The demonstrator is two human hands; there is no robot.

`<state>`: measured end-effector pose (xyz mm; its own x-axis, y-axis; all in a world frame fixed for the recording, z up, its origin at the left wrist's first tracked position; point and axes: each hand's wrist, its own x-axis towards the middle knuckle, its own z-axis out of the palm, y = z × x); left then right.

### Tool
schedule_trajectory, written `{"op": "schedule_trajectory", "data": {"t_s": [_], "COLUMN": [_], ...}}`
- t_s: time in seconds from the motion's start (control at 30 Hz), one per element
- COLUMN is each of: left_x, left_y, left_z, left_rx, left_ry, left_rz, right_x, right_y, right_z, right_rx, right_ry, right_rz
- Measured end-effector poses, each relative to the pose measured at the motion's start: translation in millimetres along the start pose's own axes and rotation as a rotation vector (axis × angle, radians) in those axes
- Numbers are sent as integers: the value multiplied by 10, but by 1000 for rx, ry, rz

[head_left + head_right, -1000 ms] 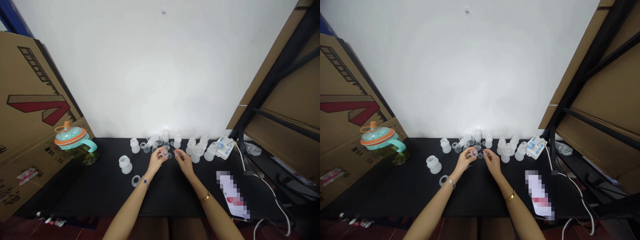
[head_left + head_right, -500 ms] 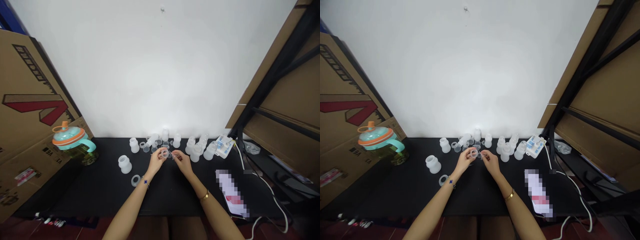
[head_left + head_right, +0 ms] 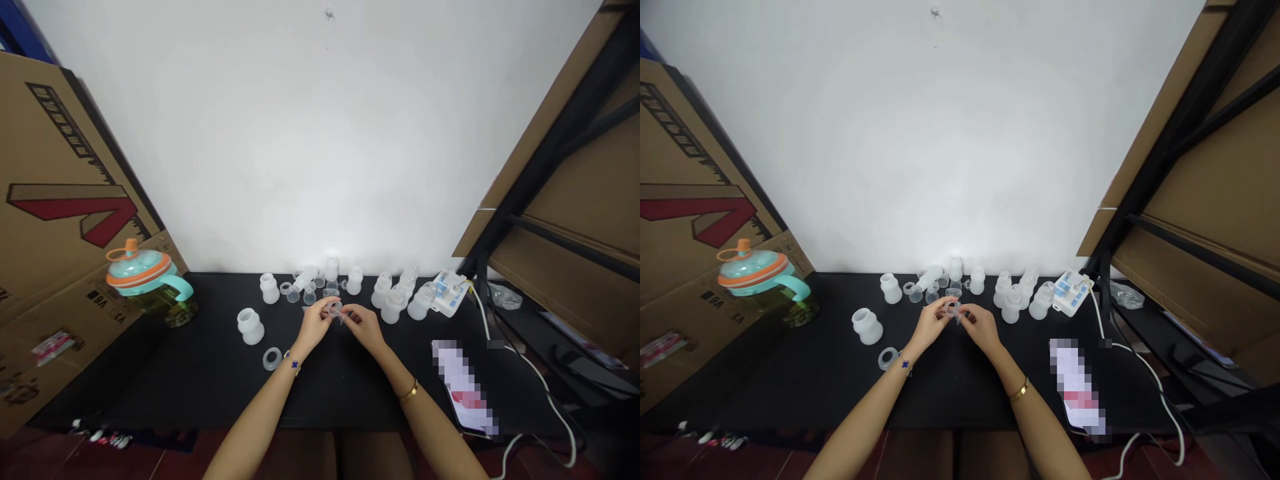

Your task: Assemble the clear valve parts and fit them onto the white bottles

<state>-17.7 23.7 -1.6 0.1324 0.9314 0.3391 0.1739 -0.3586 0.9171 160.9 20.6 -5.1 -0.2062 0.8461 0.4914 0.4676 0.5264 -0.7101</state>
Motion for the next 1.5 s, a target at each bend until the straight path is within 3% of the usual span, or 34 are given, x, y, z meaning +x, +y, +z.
{"op": "schedule_trajectory", "data": {"t_s": [0.53,1.07,1.5], "left_x": [-37,-49,-65], "left_y": [18,29,53], "left_z": [14,32,51], "left_rx": [222,232,229], "left_ry": [-58,-94,-117], "left_rz": [139,186,201], "right_x": [-1,6,10], "right_y": [31,15,15], "right_z": [9,-6,-14], "right_rx": [-5,18,-26], "right_ry": [21,19,-29], "right_rz": [73,171,159]}}
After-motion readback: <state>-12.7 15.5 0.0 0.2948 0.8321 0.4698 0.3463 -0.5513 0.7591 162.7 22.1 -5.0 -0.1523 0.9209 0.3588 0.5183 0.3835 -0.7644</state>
